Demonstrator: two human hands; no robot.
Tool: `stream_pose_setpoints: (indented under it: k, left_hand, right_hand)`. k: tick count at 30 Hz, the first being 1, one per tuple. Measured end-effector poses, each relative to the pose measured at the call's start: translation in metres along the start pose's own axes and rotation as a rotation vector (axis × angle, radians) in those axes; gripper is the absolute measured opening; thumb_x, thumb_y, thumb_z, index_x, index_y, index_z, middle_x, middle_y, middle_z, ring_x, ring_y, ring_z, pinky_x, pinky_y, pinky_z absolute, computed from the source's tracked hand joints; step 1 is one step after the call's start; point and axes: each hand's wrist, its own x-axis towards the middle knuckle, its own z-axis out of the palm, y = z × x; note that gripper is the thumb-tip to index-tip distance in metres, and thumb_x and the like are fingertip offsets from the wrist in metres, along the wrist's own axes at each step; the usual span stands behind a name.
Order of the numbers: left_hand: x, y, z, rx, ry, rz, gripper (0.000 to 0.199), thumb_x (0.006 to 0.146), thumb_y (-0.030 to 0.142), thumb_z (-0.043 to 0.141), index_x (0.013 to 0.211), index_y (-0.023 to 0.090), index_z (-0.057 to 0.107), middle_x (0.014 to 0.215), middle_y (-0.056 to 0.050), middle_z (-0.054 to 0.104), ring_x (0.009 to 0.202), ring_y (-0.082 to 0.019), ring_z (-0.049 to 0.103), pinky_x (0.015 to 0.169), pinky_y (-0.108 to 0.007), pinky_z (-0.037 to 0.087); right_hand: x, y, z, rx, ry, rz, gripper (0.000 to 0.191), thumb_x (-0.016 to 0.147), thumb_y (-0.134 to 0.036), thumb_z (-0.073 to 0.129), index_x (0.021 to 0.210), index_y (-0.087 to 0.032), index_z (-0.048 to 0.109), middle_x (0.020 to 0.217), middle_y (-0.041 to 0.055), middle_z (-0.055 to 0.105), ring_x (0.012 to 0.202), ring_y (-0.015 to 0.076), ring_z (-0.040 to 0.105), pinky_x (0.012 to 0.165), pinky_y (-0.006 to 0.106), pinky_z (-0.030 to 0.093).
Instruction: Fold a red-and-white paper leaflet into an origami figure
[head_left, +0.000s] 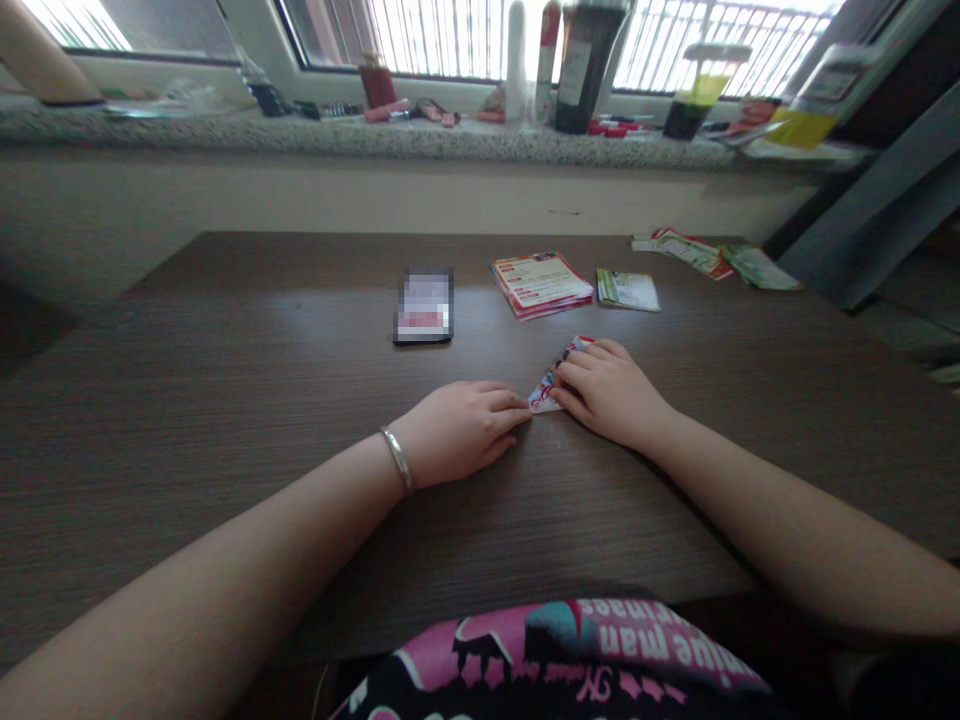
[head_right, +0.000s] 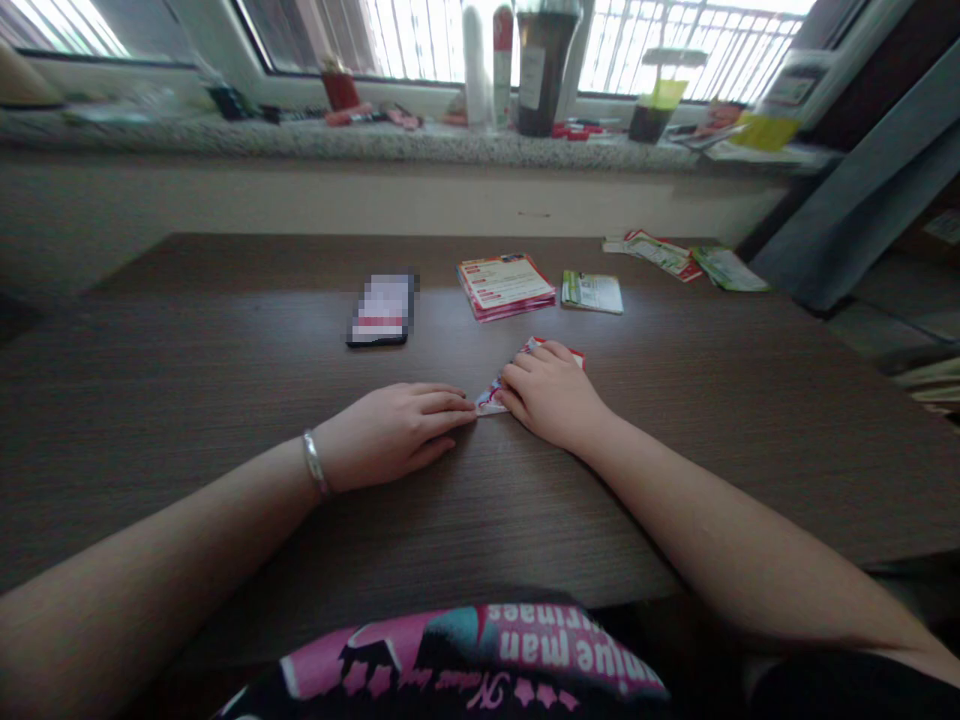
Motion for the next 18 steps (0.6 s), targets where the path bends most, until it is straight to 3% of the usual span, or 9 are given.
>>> stream_pose_setpoints:
  k: [7, 18]
  left_hand:
    - [-0.001, -0.002, 0.003, 0.004, 0.003, 0.002, 0.035, 0.092, 0.026, 0.049, 0.124, 0.015, 0.060, 0.122, -0.009, 0.064, 0.111, -0.023, 0.059, 0.099, -0.038, 0.048]
    - [-0.001, -0.001, 0.001, -0.050, -0.027, -0.043, 0.036, 0.091, 0.027, 0.052, 0.124, 0.017, 0.060, 0.122, -0.010, 0.062, 0.112, -0.024, 0.058, 0.101, -0.041, 0.046]
  right_hand:
    - [0.004, -0.006, 0.006, 0.086, 0.007, 0.013, 0.028, 0.094, -0.039, 0.047, 0.084, -0.019, 0.064, 0.086, 0.0062, 0.069, 0.092, 0.0227, 0.057, 0.101, 0.040, 0.028]
    - [0.008, 0.003, 0.016, 0.247, 0.012, 0.095, 0.024, 0.086, -0.039, 0.059, 0.073, -0.020, 0.062, 0.078, 0.0044, 0.068, 0.084, 0.0220, 0.059, 0.085, 0.037, 0.035]
